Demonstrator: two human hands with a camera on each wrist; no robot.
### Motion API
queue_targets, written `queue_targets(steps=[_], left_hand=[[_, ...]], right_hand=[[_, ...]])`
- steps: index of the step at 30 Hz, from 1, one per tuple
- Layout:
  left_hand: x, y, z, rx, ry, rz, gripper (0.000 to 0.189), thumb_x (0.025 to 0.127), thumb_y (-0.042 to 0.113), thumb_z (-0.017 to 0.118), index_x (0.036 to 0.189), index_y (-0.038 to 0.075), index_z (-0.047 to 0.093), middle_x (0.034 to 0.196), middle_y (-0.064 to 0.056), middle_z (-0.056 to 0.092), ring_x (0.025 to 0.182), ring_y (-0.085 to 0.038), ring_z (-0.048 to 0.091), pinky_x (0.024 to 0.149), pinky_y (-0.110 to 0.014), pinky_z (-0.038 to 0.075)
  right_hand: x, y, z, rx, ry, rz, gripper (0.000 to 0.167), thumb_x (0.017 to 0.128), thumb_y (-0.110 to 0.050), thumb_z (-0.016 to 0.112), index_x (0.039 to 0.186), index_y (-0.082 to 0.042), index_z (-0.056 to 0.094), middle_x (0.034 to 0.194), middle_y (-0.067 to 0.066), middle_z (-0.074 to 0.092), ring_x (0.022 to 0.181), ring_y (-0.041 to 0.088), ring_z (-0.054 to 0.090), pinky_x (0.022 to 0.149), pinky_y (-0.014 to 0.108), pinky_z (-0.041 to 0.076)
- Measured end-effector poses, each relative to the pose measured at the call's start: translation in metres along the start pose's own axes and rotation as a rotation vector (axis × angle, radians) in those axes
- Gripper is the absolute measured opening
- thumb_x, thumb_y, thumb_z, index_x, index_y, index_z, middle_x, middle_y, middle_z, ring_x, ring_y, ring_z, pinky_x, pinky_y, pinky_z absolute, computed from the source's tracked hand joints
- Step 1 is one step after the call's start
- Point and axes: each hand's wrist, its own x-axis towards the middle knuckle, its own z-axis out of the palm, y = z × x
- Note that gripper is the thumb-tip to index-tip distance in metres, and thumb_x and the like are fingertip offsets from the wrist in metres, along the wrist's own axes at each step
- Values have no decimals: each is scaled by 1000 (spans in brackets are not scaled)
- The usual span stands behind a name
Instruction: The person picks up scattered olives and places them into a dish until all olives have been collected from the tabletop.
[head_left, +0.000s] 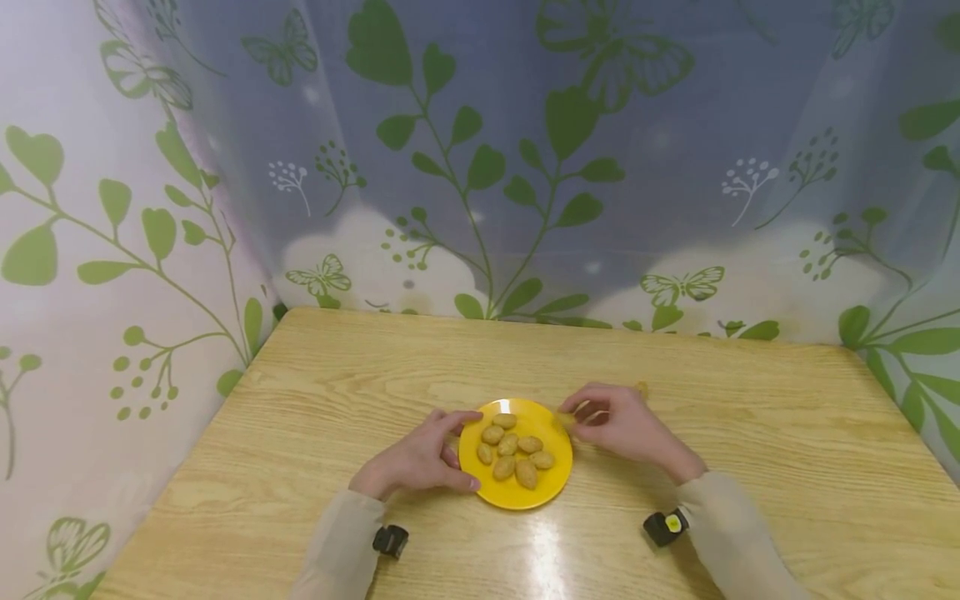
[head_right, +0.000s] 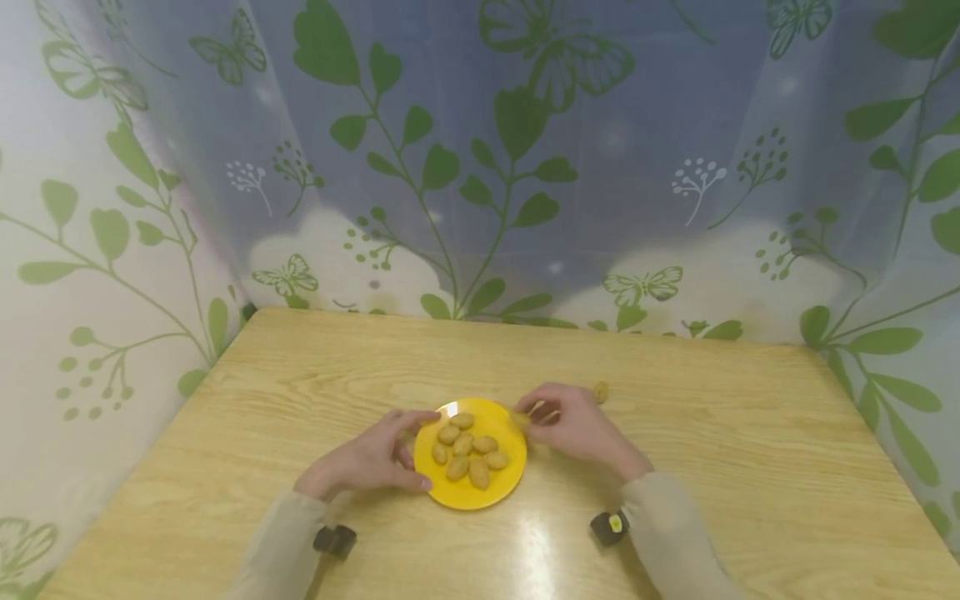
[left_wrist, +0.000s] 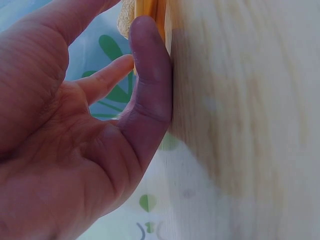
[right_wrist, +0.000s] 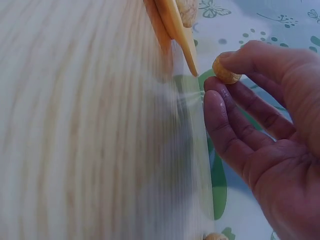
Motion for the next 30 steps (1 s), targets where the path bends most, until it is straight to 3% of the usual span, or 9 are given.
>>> queue_targets(steps=[20, 30], left_hand=[[0, -1, -1, 17, -5, 27, 88, 79, 27, 90, 154, 22, 43, 137, -15, 43, 89, -13, 61, 82, -27, 51], [-1, -1, -1, -9, -5, 8, 89, 78, 26, 91, 153, 22, 44, 138, -15, 42, 89, -14, 62, 81, -27, 52]], right_hand=[[20, -9, 20, 8, -67, -43, 22, 88, -8, 78, 109, -14, 75, 111, 7, 73, 96, 19, 71, 82, 27, 60], [28, -17, 27, -21, -97, -45, 20, 88, -10, 77, 108, -15, 76, 108, 3, 74, 93, 15, 70, 81, 25, 59]])
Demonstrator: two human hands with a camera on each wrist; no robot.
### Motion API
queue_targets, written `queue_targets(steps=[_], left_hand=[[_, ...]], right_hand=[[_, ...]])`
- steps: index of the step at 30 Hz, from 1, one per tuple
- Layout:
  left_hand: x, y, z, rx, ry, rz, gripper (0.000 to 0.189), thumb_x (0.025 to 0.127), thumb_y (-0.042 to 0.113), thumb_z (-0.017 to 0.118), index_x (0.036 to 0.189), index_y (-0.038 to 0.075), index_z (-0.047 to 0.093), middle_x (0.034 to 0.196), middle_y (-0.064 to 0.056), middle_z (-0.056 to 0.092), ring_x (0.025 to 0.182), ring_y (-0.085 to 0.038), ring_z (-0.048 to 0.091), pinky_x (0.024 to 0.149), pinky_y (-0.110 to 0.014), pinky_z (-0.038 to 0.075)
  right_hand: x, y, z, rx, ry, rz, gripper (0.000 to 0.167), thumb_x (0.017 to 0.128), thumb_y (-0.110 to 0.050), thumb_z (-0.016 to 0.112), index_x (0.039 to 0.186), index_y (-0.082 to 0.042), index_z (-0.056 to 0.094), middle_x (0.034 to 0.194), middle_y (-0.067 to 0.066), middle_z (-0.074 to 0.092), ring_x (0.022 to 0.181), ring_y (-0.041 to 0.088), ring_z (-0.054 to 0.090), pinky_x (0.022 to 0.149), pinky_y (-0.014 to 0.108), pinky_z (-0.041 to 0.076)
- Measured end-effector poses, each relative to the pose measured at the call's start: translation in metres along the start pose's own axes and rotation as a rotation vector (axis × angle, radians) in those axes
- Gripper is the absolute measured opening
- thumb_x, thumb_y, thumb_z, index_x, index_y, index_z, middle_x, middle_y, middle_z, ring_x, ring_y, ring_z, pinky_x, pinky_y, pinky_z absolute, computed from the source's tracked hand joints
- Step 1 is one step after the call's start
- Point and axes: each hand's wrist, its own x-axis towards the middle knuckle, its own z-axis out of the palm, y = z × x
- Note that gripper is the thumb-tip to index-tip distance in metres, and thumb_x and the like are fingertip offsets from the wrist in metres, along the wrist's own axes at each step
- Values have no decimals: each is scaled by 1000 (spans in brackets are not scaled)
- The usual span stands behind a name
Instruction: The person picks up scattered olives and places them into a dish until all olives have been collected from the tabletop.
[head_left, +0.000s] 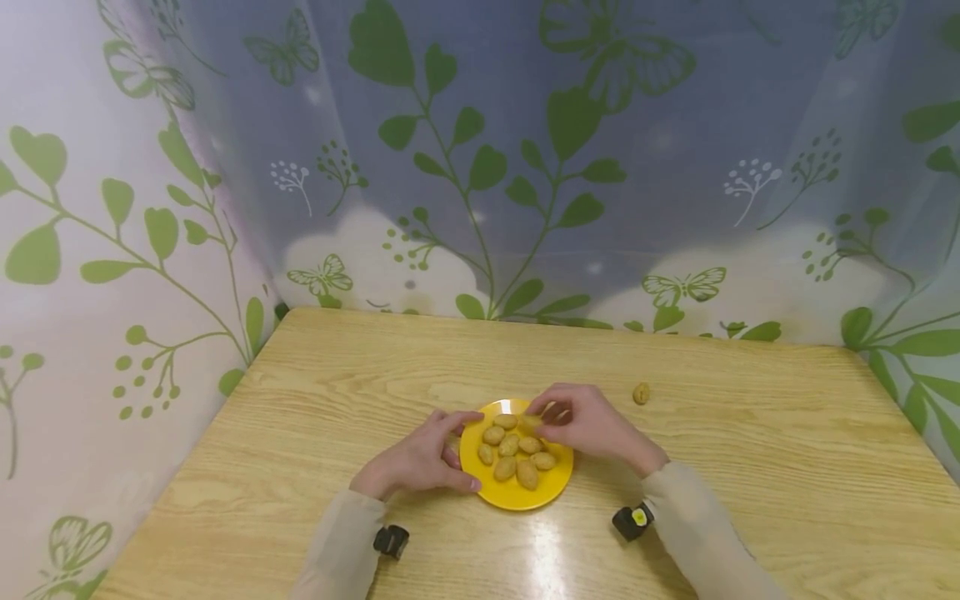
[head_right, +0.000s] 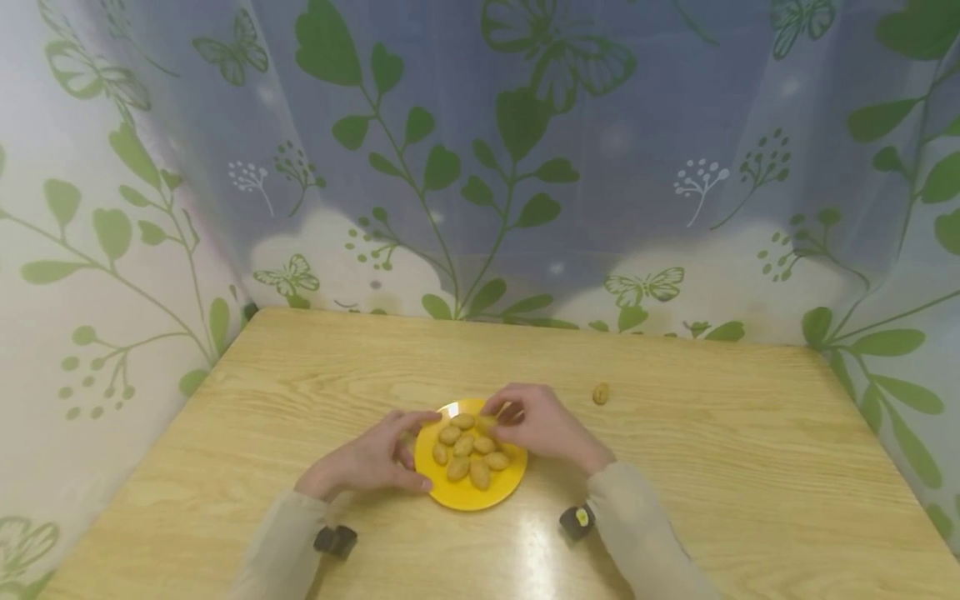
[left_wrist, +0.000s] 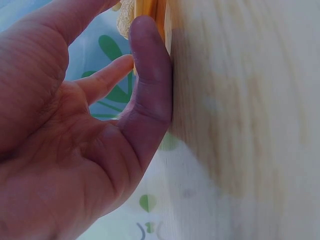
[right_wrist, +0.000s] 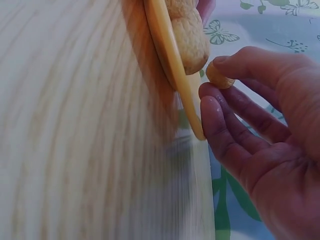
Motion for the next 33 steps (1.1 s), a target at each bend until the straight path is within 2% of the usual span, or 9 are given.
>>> queue_targets(steps=[11, 18, 33], left_hand=[[0, 1, 0, -11, -4, -1, 88, 79, 26, 90, 154, 21, 43, 139, -16, 42, 89, -14, 63, 81, -27, 53], [0, 1, 0, 0, -3, 13, 88, 79, 25, 90, 154, 20, 43, 139, -16, 42, 89, -14, 62, 81, -27, 52], [1, 0, 0, 3, 1, 6, 88, 79, 25, 90, 154, 20, 43, 139, -17, 42, 88, -15, 62, 80, -26, 52]], right_hand=[[7, -4, 4, -9, -43, 45, 19, 90, -15, 77, 108, -17, 76, 106, 1, 75, 90, 12, 69, 81, 24, 58], [11, -4, 5, -25, -93, 39, 20, 91, -17, 77, 111, -16, 76, 106, 0, 76, 90, 10, 68, 81, 24, 57], [9, -6, 6, -20, -89, 36, 20, 92, -17, 76, 111, -15, 77, 109, 1, 77, 95, 12, 70, 86, 28, 58]])
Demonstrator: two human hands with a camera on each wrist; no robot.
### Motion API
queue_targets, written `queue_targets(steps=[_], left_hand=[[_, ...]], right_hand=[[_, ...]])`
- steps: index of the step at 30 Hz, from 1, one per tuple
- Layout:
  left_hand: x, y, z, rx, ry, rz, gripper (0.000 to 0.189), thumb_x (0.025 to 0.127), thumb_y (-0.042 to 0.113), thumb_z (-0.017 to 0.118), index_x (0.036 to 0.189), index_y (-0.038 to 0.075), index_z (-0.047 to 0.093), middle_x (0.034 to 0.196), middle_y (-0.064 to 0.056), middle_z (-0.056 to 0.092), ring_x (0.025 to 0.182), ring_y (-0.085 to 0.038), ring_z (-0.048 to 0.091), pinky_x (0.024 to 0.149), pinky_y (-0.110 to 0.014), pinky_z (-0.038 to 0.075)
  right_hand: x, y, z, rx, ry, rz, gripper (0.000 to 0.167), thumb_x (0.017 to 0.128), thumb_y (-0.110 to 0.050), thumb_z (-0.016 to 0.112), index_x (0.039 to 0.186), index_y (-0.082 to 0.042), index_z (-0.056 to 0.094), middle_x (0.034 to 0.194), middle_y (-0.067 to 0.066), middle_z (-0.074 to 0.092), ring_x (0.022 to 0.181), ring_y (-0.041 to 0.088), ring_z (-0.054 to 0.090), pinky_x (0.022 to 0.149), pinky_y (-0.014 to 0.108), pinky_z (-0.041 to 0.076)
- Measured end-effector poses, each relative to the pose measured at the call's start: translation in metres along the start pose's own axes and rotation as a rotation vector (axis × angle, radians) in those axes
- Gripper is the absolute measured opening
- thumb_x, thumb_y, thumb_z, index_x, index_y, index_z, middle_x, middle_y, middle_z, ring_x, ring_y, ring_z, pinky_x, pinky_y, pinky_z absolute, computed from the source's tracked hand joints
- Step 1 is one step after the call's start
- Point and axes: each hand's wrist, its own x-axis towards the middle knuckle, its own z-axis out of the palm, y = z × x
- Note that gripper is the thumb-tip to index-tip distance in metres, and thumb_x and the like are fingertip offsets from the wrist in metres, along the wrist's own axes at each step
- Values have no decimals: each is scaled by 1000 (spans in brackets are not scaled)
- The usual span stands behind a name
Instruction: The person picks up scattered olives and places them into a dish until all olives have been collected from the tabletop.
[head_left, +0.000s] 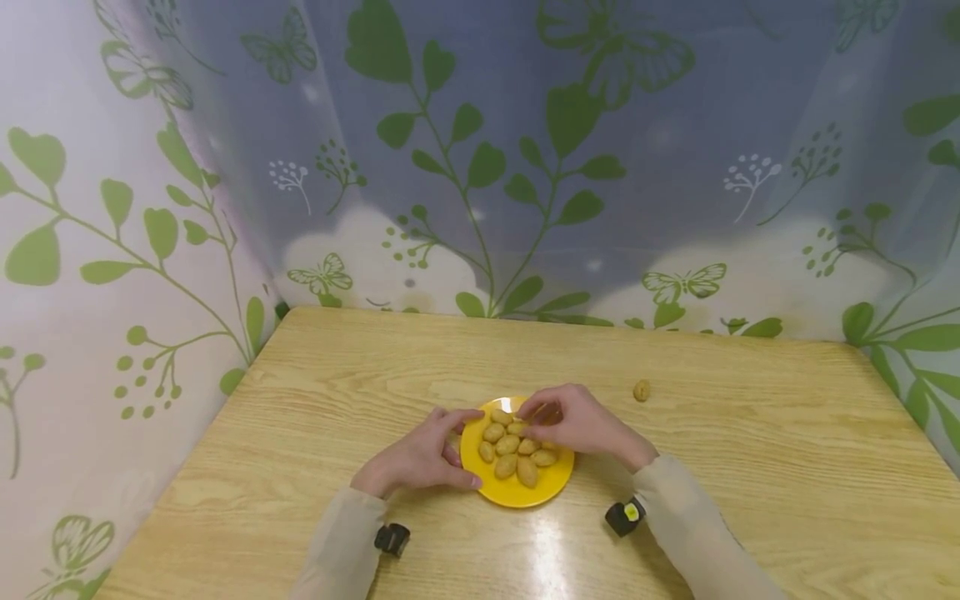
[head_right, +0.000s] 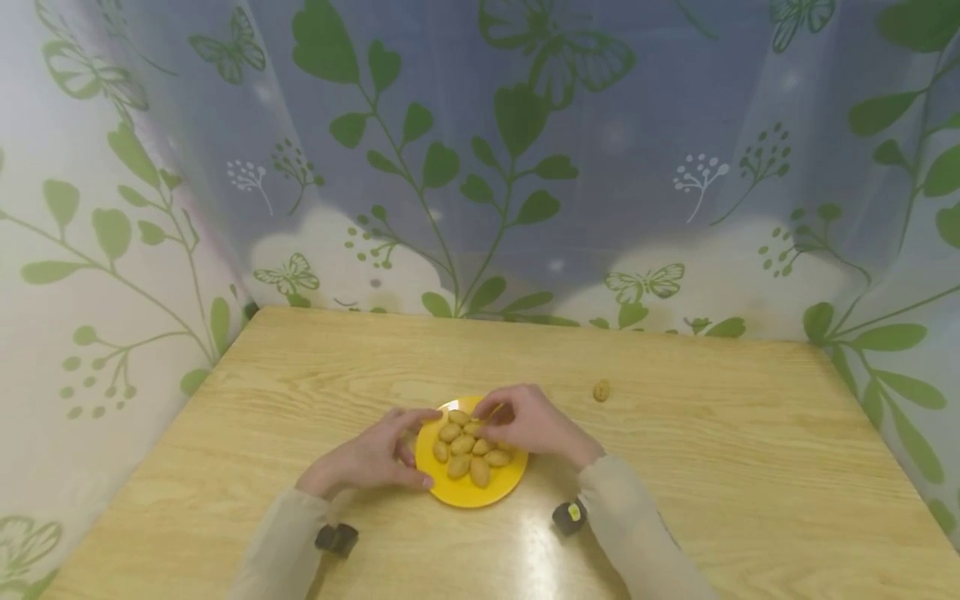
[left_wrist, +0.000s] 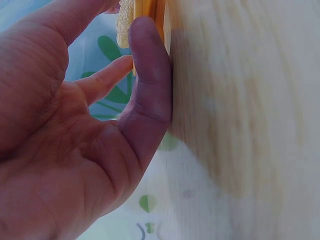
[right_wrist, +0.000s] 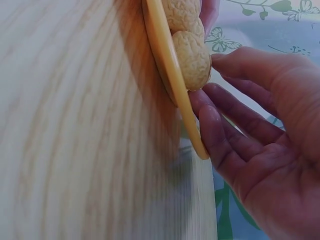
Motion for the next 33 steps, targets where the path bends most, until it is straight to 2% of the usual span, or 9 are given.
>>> queue_targets(steps=[15, 33], left_hand=[[1, 2, 0, -4, -2, -25, 89, 79, 26, 90, 154, 22, 43, 142, -16, 41, 89, -15, 61, 80, -27, 52], [0, 1, 1, 5, -2, -12, 89, 79, 25, 90, 154, 22, 43, 140, -15, 42, 89, -15, 60, 80, -26, 51]], right_hand=[[-11, 6, -7, 51, 81, -22, 18, 92, -17, 76, 110, -13, 76, 110, 5, 76, 97, 18, 72, 84, 29, 60], [-35, 17, -24, 67, 159, -16, 27, 92, -18, 78, 116, -8, 73, 115, 11, 74, 101, 22, 72, 83, 27, 60]])
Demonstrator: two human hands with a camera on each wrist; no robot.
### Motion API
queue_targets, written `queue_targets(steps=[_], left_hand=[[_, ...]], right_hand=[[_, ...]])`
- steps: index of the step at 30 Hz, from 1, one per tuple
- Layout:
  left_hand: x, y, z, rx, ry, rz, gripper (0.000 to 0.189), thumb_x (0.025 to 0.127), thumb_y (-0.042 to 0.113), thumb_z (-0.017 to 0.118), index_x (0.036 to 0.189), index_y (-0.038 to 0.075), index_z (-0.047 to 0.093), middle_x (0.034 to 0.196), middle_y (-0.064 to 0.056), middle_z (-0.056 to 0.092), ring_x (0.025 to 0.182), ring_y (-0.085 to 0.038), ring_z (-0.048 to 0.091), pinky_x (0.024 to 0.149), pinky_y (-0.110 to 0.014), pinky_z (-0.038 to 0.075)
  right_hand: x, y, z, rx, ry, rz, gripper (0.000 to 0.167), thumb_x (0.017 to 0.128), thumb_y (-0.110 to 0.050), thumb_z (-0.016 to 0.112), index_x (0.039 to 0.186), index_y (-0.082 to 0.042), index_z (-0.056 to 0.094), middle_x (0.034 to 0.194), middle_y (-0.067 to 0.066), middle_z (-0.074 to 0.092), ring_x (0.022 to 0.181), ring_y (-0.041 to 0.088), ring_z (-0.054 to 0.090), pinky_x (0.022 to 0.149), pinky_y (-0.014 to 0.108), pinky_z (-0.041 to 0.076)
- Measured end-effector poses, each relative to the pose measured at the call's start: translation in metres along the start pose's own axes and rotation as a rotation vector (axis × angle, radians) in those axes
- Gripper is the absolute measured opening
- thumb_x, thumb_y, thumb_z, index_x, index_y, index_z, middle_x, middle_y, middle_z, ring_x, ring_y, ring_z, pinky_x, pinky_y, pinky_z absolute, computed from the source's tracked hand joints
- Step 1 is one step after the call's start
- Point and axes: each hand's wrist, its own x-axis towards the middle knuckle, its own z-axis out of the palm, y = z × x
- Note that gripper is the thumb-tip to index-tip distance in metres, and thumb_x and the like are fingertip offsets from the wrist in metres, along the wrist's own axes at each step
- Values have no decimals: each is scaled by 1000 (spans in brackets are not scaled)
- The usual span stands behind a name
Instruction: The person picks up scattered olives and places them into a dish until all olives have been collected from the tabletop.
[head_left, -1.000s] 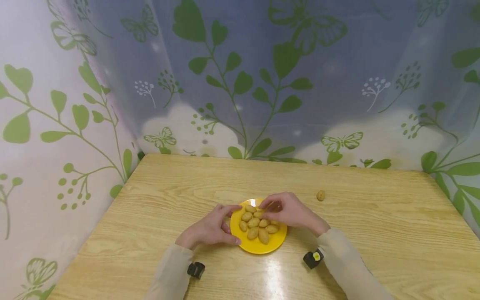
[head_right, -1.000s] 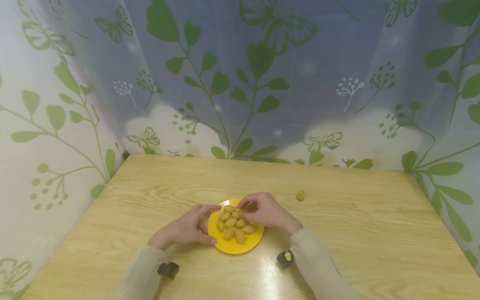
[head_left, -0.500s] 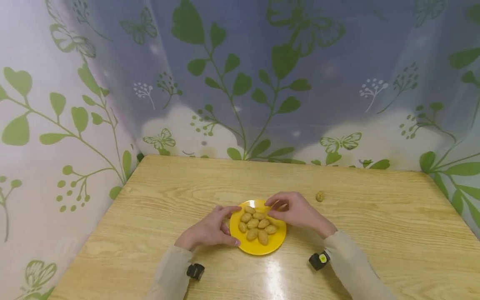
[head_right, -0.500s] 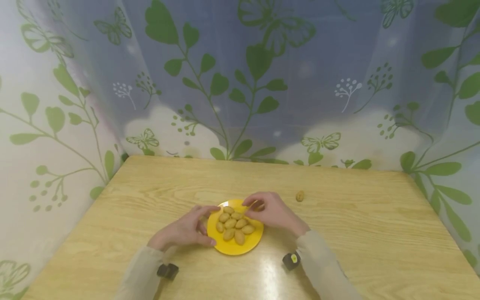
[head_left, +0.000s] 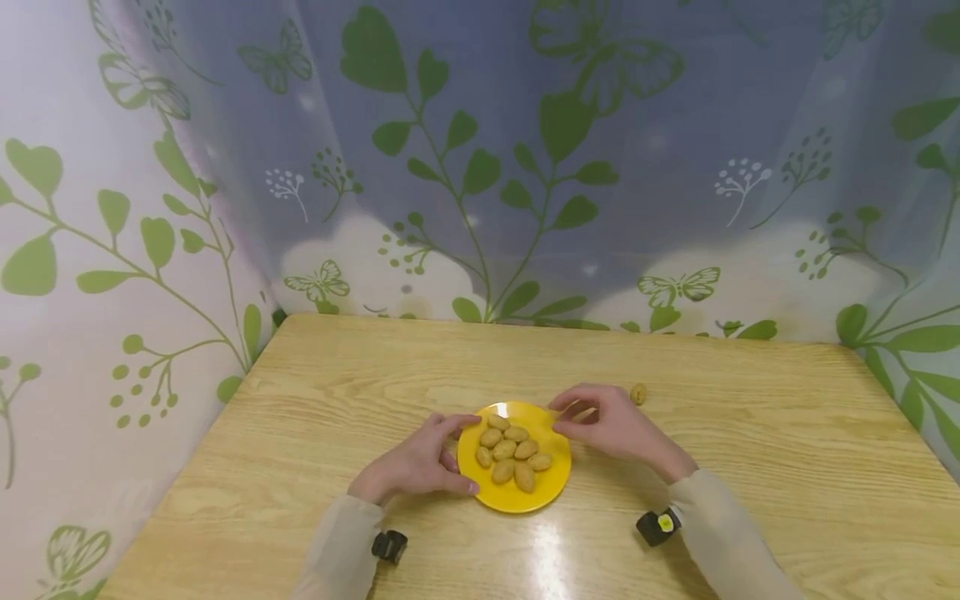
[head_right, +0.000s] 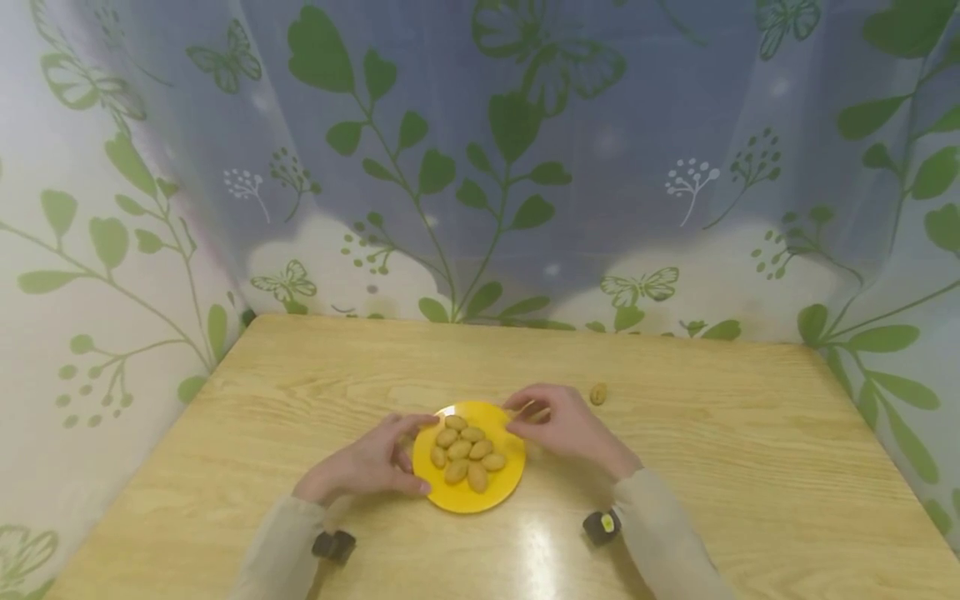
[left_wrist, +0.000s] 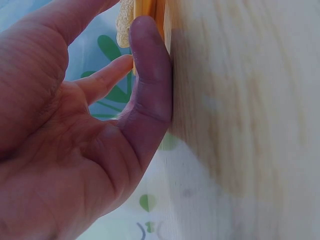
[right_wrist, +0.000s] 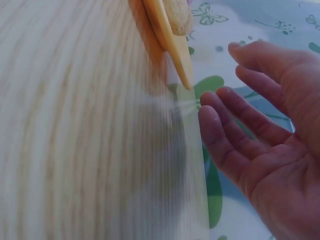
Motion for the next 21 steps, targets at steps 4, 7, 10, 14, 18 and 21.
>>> queue_targets(steps=[4, 7, 10, 14, 18, 21], left_hand=[[-1, 0, 1, -8, 1, 5, 89, 78, 24, 90, 154, 22, 43, 140, -16, 42, 88, -15, 60, 78, -25, 51], [0, -1, 0, -9, 3, 0, 89, 79, 24, 90, 154, 22, 43, 141, -16, 41, 89, -14, 60, 78, -24, 51], [0, -2, 0, -9, 4, -3, 89, 79, 25, 90, 154, 23, 43, 141, -15, 41, 89, -14, 61, 79, -24, 51], [0, -1, 0, -5, 2, 3, 89, 79, 25, 90, 154, 22, 43, 140, -15, 42, 89, -14, 60, 79, -25, 51], [0, 0, 0, 0, 0, 8, 89, 79, 25, 90, 154, 21, 43, 139, -16, 42, 90, -15, 60, 79, -25, 51], [0, 0, 0, -3, 0, 5, 88, 79, 25, 90, 154, 22, 43, 139, -16, 42, 90, -15, 60, 80, -25, 51]], right_hand=[[-5, 5, -4, -3, 20, -5, 27, 92, -16, 78, 116, -6, 73, 116, 13, 74, 101, 23, 72, 82, 28, 60], [-8, 7, -9, -24, 40, 10, 27, 91, -17, 78, 116, -7, 73, 117, 12, 73, 101, 23, 72, 81, 27, 60], [-12, 7, -14, -44, 62, 15, 26, 91, -17, 79, 115, -8, 74, 117, 10, 73, 101, 25, 72, 81, 27, 60], [-18, 9, -20, -61, 81, 25, 24, 90, -18, 80, 112, -9, 75, 115, 9, 73, 101, 28, 71, 79, 28, 60], [-24, 14, -25, -74, 92, 47, 24, 90, -21, 80, 111, -11, 75, 114, 8, 73, 102, 29, 71, 79, 27, 59], [-27, 18, -29, -79, 99, 55, 24, 90, -22, 81, 111, -12, 75, 114, 6, 73, 103, 29, 71, 80, 26, 59]])
